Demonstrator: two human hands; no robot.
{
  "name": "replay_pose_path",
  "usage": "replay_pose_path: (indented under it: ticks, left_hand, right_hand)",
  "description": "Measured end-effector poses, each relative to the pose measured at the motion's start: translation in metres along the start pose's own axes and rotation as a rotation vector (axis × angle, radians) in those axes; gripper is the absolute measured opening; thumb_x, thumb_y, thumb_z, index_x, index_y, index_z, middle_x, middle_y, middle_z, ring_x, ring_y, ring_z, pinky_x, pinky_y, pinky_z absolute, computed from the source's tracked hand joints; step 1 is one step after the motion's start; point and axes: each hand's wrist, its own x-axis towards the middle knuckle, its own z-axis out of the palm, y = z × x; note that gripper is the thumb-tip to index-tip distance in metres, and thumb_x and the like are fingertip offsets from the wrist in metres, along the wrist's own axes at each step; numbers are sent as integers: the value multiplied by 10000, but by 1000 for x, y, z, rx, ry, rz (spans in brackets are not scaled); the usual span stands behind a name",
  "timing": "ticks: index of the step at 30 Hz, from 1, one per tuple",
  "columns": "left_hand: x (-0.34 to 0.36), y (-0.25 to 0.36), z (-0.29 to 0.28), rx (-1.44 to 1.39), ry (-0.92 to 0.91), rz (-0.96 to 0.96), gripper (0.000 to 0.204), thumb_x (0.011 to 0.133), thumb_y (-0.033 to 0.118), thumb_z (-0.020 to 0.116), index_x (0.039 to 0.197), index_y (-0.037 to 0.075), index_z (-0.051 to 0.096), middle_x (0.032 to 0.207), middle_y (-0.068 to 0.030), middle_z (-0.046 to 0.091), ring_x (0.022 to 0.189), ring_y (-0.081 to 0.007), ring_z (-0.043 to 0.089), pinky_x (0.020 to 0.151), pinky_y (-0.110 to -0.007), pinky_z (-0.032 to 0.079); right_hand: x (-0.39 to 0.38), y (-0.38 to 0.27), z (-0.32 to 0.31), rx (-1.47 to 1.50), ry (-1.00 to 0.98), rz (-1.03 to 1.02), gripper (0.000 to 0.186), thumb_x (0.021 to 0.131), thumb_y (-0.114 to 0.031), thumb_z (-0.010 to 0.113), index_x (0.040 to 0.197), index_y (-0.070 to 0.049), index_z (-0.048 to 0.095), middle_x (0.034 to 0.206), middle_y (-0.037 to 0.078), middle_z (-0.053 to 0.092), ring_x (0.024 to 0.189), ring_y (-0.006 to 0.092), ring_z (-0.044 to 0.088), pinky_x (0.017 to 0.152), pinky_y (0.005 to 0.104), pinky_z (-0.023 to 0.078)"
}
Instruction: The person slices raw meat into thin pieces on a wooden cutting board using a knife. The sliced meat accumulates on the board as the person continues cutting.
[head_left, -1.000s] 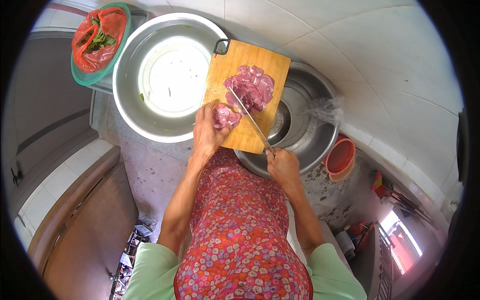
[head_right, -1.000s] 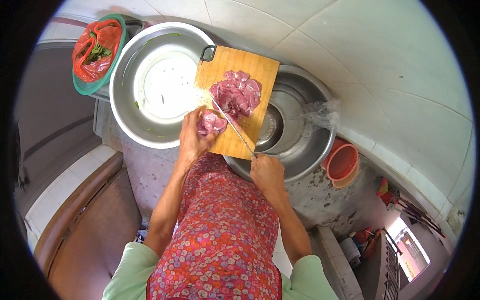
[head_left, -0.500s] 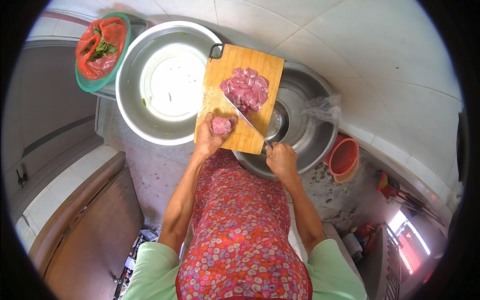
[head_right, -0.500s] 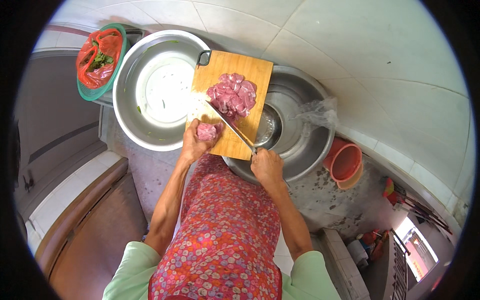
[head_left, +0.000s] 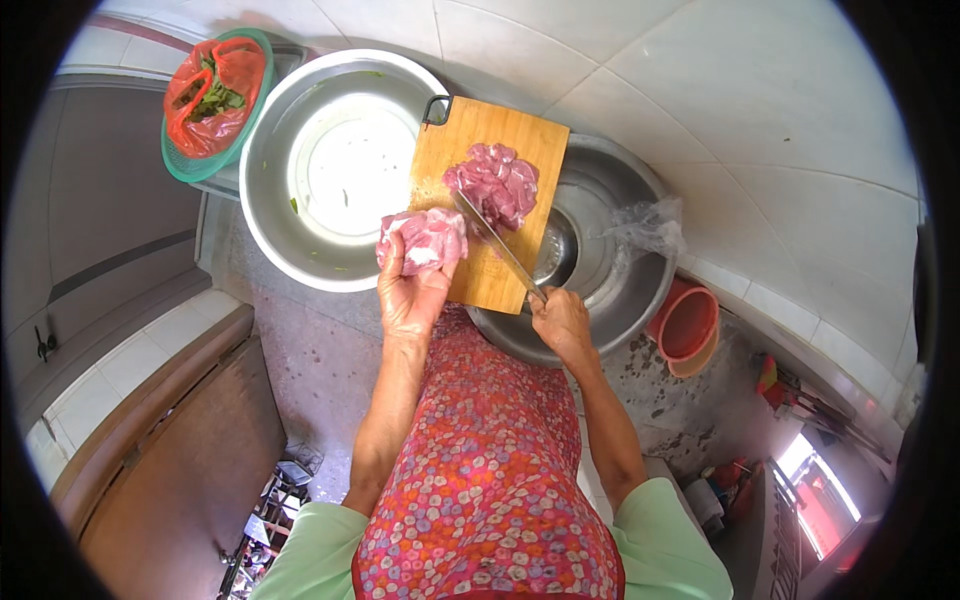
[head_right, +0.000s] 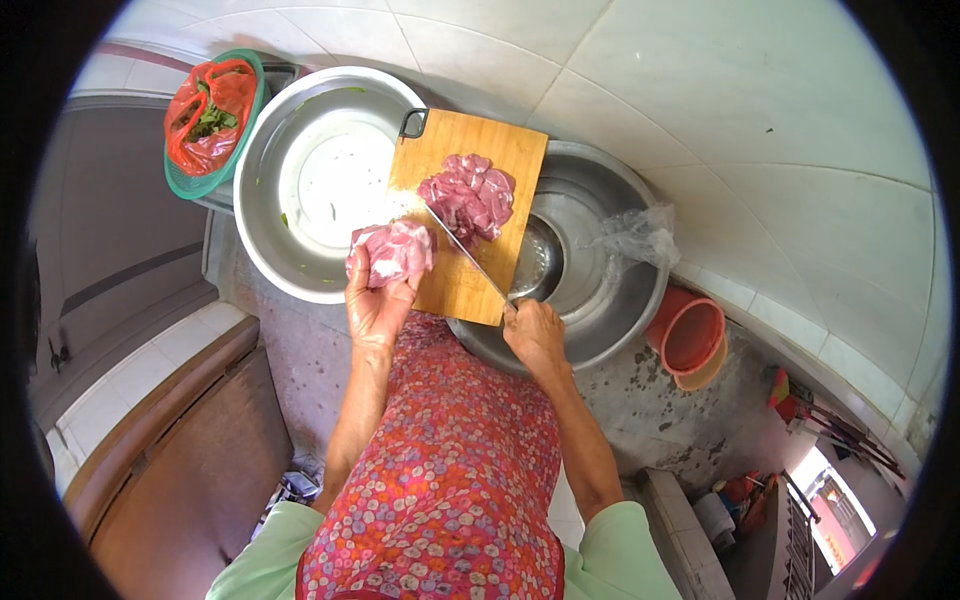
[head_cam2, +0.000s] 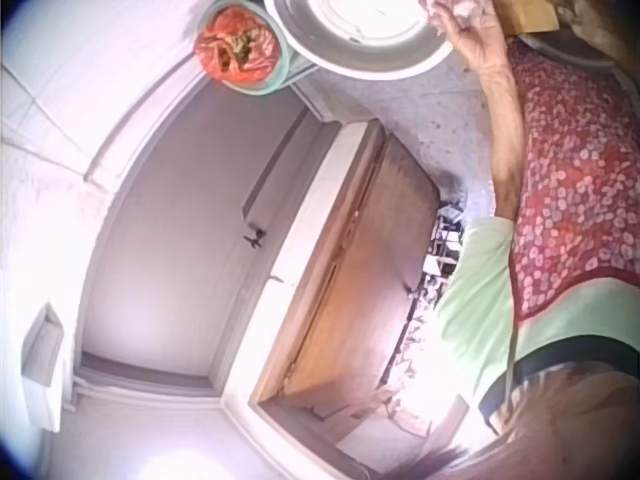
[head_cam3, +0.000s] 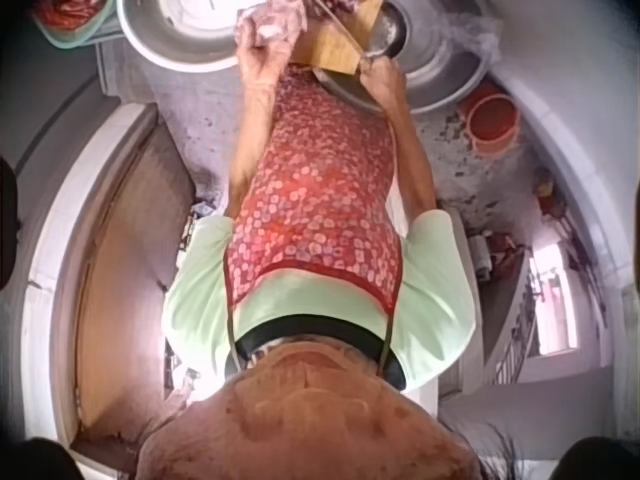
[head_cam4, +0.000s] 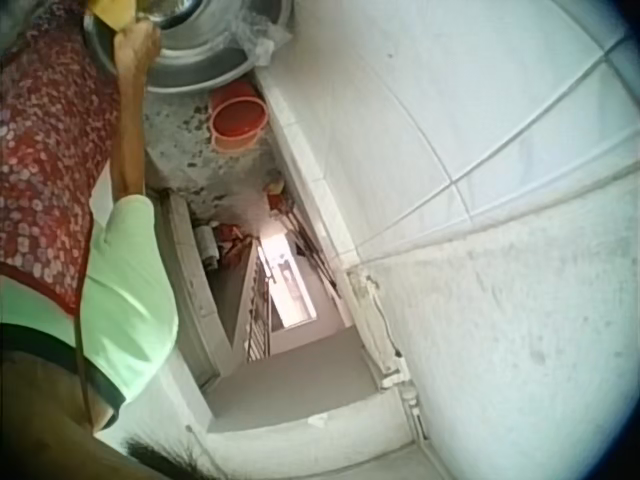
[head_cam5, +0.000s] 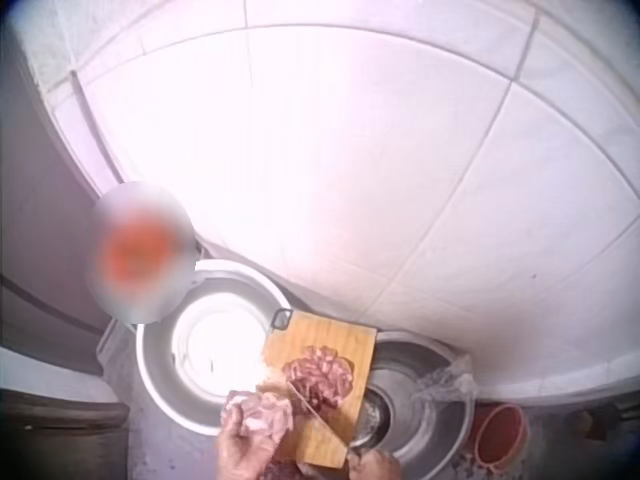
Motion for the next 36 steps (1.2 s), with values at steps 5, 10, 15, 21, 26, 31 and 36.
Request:
replay_pose_path:
  ticks: [5, 10, 15, 21, 26, 31, 36]
  left_hand:
    - [12, -8, -23, -154, -15, 59, 386, 883, 162, 668, 1239, 64, 556, 1339, -145, 536, 1273, -330, 471, 1090, -525, 369]
    - [8, 6, -26, -245, 35, -2, 354, 879, 159, 670, 1213, 75, 587, 1347, -135, 534, 1278, -324, 470, 1092, -532, 363]
    - [-4, 14, -2, -184, -42, 25, 385, 892, 183, 656, 1239, 46, 560, 1351, -133, 533, 1297, -319, 451, 1102, -517, 351]
    - [-3, 6, 6, -211, -103, 11, 411, 904, 216, 638, 1264, 42, 546, 1368, -139, 520, 1307, -322, 440, 1111, -517, 326]
    - [6, -11, -30, -87, 20, 88, 422, 878, 236, 670, 1254, 80, 559, 1363, -134, 517, 1314, -331, 419, 1117, -537, 317]
    - [12, -7, -94, 118, 431, 107, 311, 865, 290, 711, 1114, 128, 621, 1127, -58, 626, 1072, -272, 579, 975, -449, 474]
    - [3, -1, -84, 361, 483, -37, 318, 877, 294, 703, 1075, 66, 601, 1005, -91, 578, 991, -279, 573, 916, -400, 517]
  right_hand:
    - [-1, 1, -1, 31, -16, 6, 329, 893, -303, 585, 923, 9, 686, 852, 263, 658, 859, 441, 627, 790, 521, 483]
    - [-3, 1, -3, 37, 10, -42, 301, 888, -276, 581, 880, 7, 683, 840, 263, 656, 850, 446, 624, 776, 530, 479]
    - [-4, -1, -6, 18, 40, -130, 278, 885, -243, 580, 823, 12, 669, 794, 261, 647, 805, 451, 621, 753, 539, 475]
    - [3, -4, -15, 8, 60, -124, 269, 876, -230, 599, 810, 23, 662, 762, 269, 633, 786, 457, 617, 719, 533, 477]
    - [2, -4, -12, 42, 81, -90, 271, 875, -226, 605, 792, 27, 658, 752, 273, 630, 771, 459, 618, 710, 526, 477]
    - [5, -3, -11, 12, 85, -103, 280, 879, -229, 598, 788, 29, 656, 744, 277, 629, 756, 461, 620, 712, 525, 481]
    - [-5, -6, -15, -10, 78, -113, 275, 880, -229, 591, 798, 25, 657, 738, 273, 629, 737, 455, 621, 700, 522, 486]
